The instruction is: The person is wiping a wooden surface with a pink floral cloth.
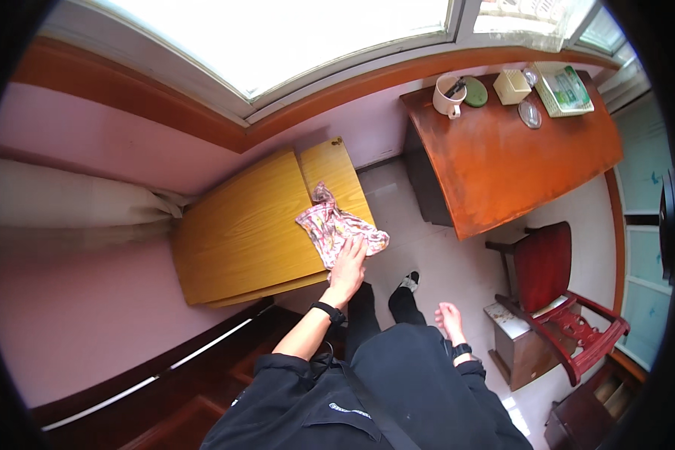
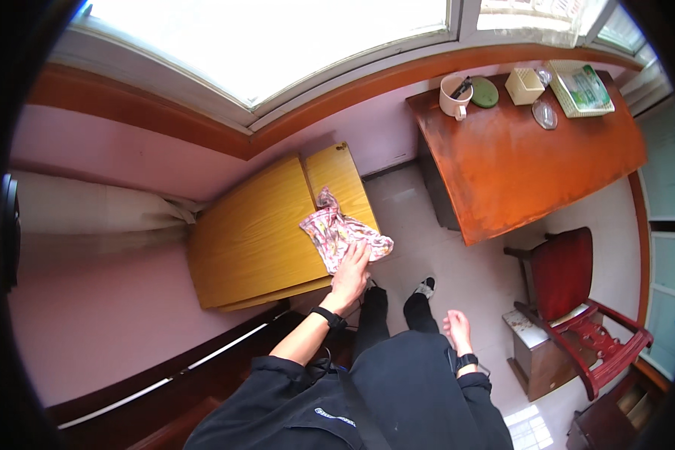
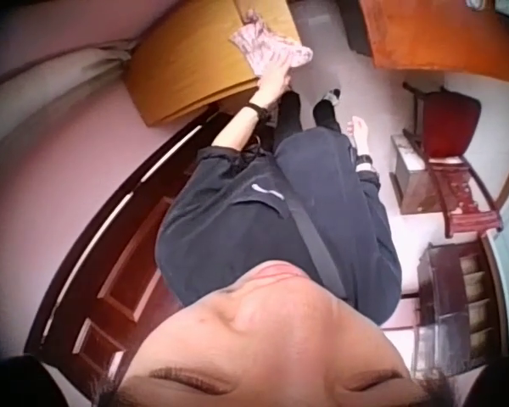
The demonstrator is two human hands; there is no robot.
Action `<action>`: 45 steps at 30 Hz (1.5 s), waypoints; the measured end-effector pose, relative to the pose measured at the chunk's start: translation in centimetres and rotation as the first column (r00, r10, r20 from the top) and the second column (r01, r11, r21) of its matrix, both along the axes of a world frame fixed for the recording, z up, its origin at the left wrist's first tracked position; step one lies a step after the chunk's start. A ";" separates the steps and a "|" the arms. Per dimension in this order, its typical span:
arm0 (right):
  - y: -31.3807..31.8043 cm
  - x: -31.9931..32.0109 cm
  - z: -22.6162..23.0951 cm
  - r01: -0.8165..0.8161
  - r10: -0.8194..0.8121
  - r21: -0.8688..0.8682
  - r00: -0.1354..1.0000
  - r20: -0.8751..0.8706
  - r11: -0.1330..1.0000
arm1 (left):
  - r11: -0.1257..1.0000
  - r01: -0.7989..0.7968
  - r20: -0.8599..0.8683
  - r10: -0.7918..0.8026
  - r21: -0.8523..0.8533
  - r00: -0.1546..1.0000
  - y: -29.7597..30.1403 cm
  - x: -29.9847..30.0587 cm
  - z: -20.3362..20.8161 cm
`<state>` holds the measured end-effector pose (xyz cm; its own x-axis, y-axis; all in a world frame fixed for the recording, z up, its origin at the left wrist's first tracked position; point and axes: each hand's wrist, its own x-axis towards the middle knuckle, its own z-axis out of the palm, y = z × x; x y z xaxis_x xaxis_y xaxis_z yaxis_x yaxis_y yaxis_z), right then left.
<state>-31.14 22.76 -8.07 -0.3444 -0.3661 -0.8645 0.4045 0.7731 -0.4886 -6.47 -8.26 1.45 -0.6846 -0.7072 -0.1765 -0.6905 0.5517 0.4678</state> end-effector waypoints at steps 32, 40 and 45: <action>10.2 -1.8 -1.6 -0.027 0.027 0.092 1.000 -0.005 0.995 | 0.918 -0.325 0.033 0.340 -0.227 0.940 -4.3 -4.3 -4.6; 8.1 0.7 0.9 0.045 -0.041 0.116 0.999 -0.035 0.992 | 0.943 -0.210 0.067 0.234 -0.257 0.970 -10.8 -6.4 -4.7; 8.4 3.3 1.9 0.212 -0.218 0.106 0.975 0.041 0.971 | 0.960 -0.149 0.086 0.174 -0.239 0.981 -19.2 -5.3 -8.5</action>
<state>-27.84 31.20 -6.13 -0.3588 -0.1991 -0.9119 0.5894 0.7092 -0.3868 -11.79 -27.50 -7.02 -0.5441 -0.8368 -0.0608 -0.8178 0.5128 0.2611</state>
